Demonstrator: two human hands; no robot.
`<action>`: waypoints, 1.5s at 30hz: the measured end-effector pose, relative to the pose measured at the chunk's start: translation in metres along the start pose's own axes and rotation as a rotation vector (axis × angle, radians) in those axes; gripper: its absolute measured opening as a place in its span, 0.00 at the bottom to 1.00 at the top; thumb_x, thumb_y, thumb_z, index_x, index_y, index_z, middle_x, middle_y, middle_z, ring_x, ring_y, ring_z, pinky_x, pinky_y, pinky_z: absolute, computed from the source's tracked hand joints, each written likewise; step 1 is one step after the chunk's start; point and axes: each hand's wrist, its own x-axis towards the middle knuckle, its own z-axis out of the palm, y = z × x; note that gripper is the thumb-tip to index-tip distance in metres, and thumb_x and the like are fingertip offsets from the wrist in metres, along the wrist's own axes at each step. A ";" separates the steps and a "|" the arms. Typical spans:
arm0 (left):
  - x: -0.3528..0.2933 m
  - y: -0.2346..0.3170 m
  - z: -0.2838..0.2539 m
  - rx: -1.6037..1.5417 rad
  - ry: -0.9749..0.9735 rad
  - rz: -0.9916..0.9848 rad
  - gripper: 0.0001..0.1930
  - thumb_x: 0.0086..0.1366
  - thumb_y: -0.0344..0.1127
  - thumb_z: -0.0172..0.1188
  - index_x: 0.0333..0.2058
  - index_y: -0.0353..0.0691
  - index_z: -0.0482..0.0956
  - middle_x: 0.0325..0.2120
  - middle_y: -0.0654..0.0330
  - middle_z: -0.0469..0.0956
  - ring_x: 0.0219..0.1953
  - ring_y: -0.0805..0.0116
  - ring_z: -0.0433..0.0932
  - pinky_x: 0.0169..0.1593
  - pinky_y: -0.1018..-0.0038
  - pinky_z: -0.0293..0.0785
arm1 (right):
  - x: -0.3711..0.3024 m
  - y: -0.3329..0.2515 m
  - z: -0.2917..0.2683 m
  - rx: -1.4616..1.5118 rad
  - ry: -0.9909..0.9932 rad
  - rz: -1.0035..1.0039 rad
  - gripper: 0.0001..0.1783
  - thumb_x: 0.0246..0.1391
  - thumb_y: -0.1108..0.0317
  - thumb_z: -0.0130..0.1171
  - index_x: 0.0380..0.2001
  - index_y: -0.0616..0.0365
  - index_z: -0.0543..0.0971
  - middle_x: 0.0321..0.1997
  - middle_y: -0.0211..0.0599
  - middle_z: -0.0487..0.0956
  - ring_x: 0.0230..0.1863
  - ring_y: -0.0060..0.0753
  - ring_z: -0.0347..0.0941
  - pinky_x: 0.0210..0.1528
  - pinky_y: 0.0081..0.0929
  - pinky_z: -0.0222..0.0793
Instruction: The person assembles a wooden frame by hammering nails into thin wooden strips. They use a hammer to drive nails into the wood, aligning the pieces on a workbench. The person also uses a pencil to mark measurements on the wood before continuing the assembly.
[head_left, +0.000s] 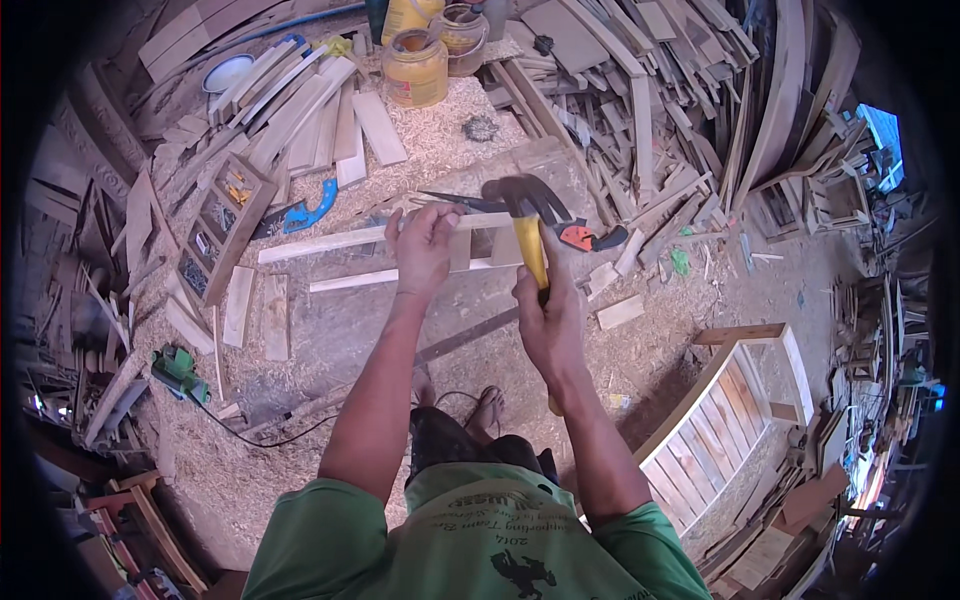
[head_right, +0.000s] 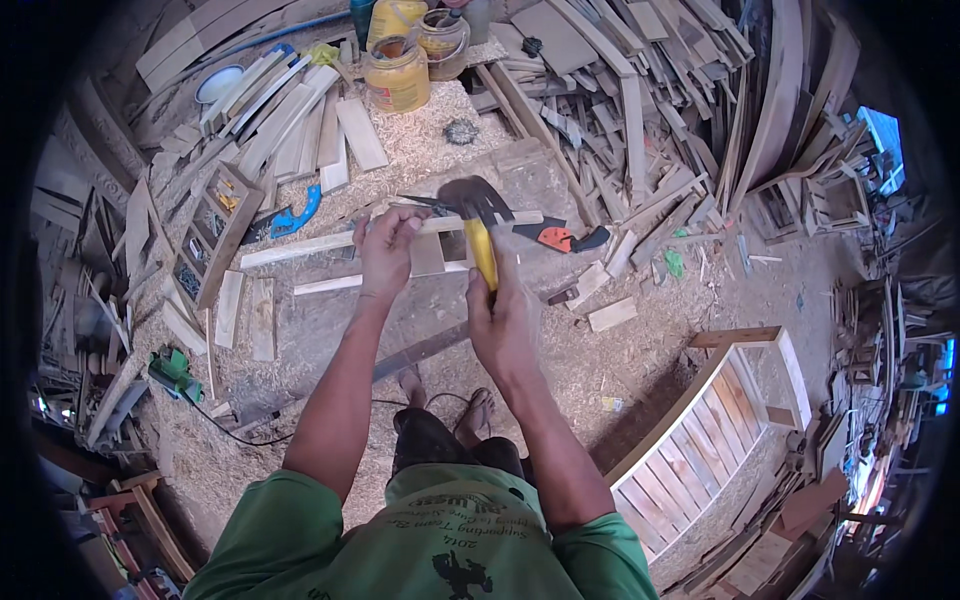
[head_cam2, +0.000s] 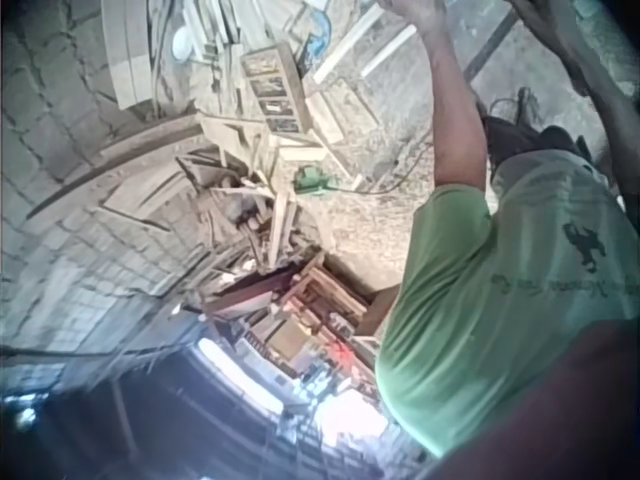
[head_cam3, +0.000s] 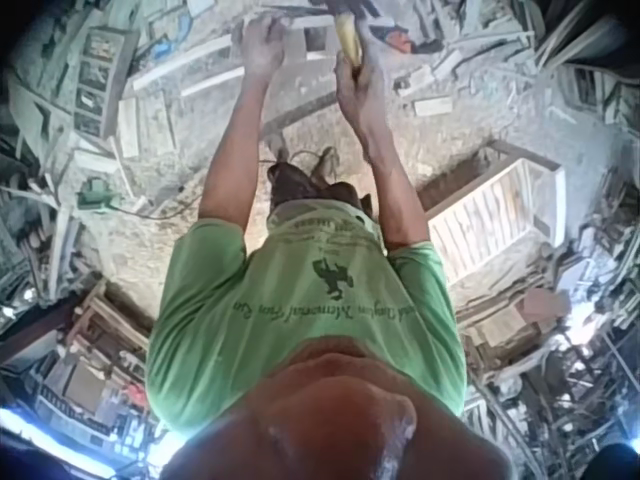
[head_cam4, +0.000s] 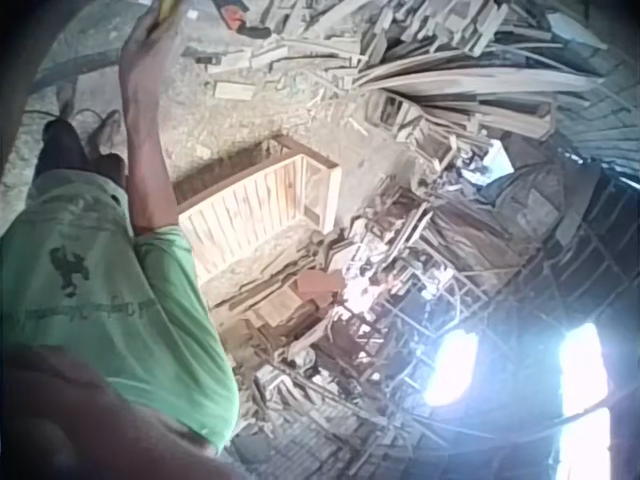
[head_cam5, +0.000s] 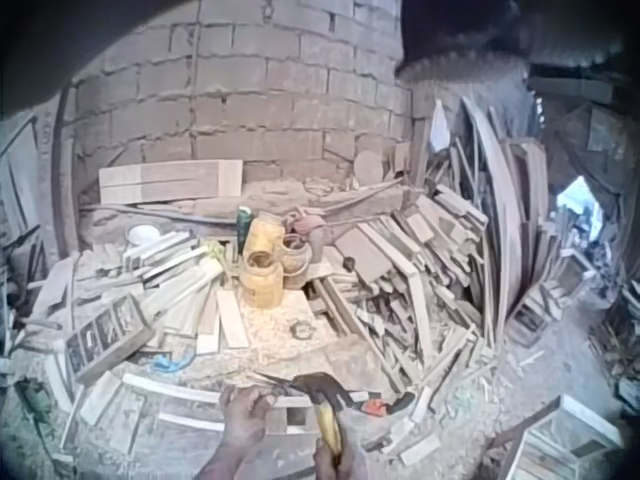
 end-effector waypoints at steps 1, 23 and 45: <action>0.000 0.000 0.000 -0.001 0.006 0.009 0.08 0.79 0.40 0.60 0.45 0.53 0.89 0.36 0.70 0.88 0.46 0.70 0.84 0.79 0.54 0.44 | 0.002 -0.007 -0.007 -0.108 -0.067 -0.057 0.33 0.75 0.70 0.58 0.79 0.56 0.65 0.32 0.58 0.83 0.28 0.61 0.81 0.31 0.51 0.73; -0.014 -0.016 0.007 0.049 0.082 0.139 0.07 0.77 0.39 0.62 0.46 0.52 0.89 0.44 0.69 0.89 0.56 0.66 0.83 0.78 0.53 0.46 | 0.018 -0.028 -0.001 -0.490 -0.175 -0.190 0.36 0.76 0.65 0.57 0.83 0.38 0.63 0.39 0.59 0.85 0.35 0.68 0.83 0.36 0.60 0.77; 0.044 -0.015 -0.063 0.330 -0.498 0.097 0.18 0.68 0.50 0.71 0.53 0.53 0.90 0.42 0.49 0.88 0.49 0.45 0.87 0.54 0.54 0.81 | 0.006 0.030 0.025 -0.612 -0.094 0.011 0.36 0.79 0.57 0.54 0.84 0.29 0.59 0.35 0.59 0.86 0.33 0.70 0.83 0.38 0.63 0.78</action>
